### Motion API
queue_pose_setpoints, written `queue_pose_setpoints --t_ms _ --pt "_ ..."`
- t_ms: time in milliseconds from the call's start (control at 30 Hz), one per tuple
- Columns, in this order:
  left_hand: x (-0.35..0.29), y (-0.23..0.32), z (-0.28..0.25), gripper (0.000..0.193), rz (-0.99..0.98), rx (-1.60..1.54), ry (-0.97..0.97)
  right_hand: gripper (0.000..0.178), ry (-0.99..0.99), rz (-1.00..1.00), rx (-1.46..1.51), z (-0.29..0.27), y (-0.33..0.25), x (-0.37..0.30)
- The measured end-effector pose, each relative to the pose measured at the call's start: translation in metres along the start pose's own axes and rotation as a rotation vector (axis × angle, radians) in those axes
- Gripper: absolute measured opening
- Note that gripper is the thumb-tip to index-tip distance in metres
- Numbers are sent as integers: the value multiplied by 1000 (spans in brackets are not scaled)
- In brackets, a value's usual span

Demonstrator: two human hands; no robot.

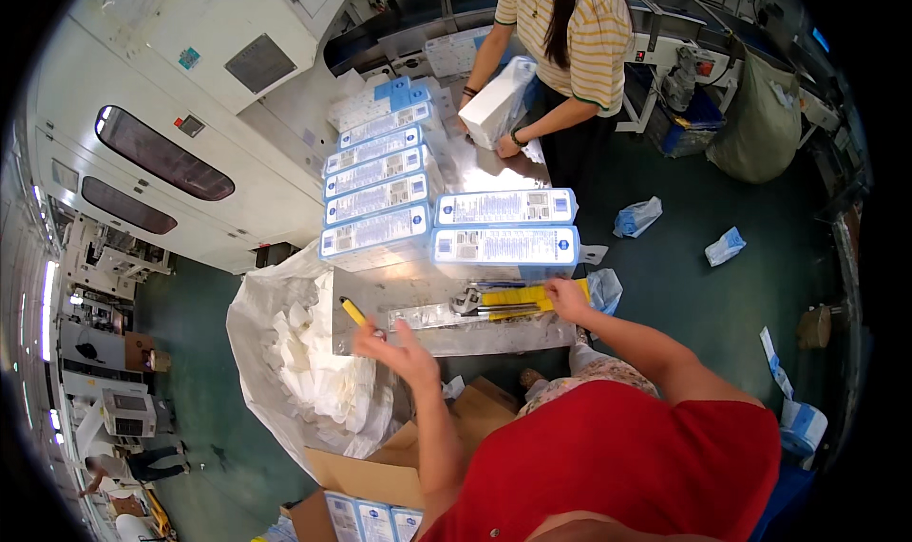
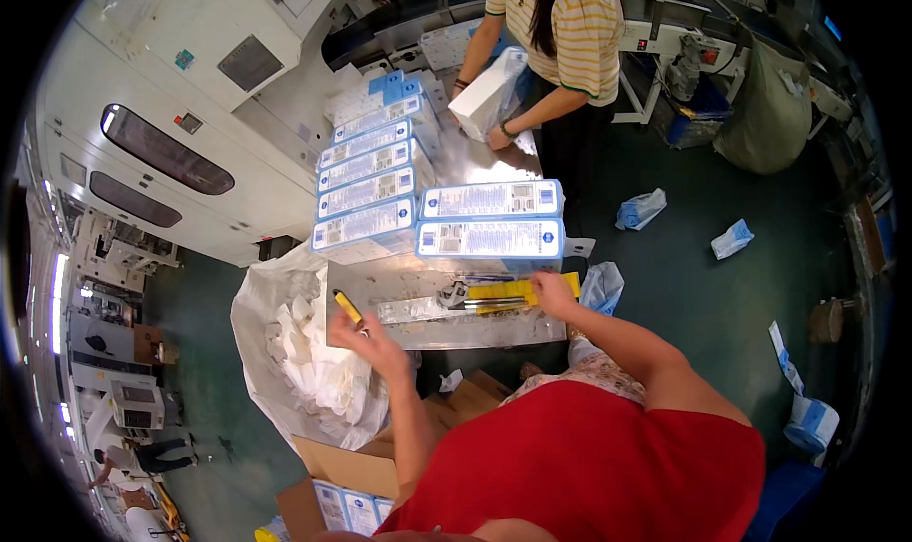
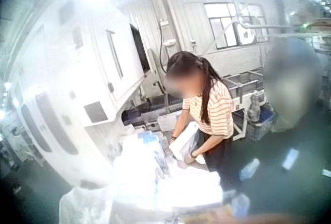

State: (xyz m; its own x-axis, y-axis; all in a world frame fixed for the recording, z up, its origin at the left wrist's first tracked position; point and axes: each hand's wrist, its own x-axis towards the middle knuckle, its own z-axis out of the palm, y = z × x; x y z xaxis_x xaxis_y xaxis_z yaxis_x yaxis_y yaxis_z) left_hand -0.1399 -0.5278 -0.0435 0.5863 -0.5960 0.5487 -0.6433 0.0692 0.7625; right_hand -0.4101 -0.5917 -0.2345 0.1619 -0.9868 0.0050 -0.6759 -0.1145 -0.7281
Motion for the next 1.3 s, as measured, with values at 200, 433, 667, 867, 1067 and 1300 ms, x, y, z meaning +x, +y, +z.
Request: queue_pose_setpoints --t_ms 200,433,667,867,1067,1300 --pt "-131 -184 23 65 -751 495 -44 26 -483 83 -270 -30 5 -22" --pt "-135 -224 60 88 -1389 484 -56 58 -744 -72 -546 0 34 -30" --pt "-119 -207 91 86 -1607 334 39 65 -811 -51 -593 -3 21 -19" --pt "-115 -210 93 78 -1692 336 -62 35 -732 -35 -545 20 56 -23" --pt "-120 -240 87 79 -1675 235 -63 39 -636 8 -525 20 44 -26" --pt "-116 -221 92 78 -1680 239 -35 48 -735 136 -517 2 22 -23"
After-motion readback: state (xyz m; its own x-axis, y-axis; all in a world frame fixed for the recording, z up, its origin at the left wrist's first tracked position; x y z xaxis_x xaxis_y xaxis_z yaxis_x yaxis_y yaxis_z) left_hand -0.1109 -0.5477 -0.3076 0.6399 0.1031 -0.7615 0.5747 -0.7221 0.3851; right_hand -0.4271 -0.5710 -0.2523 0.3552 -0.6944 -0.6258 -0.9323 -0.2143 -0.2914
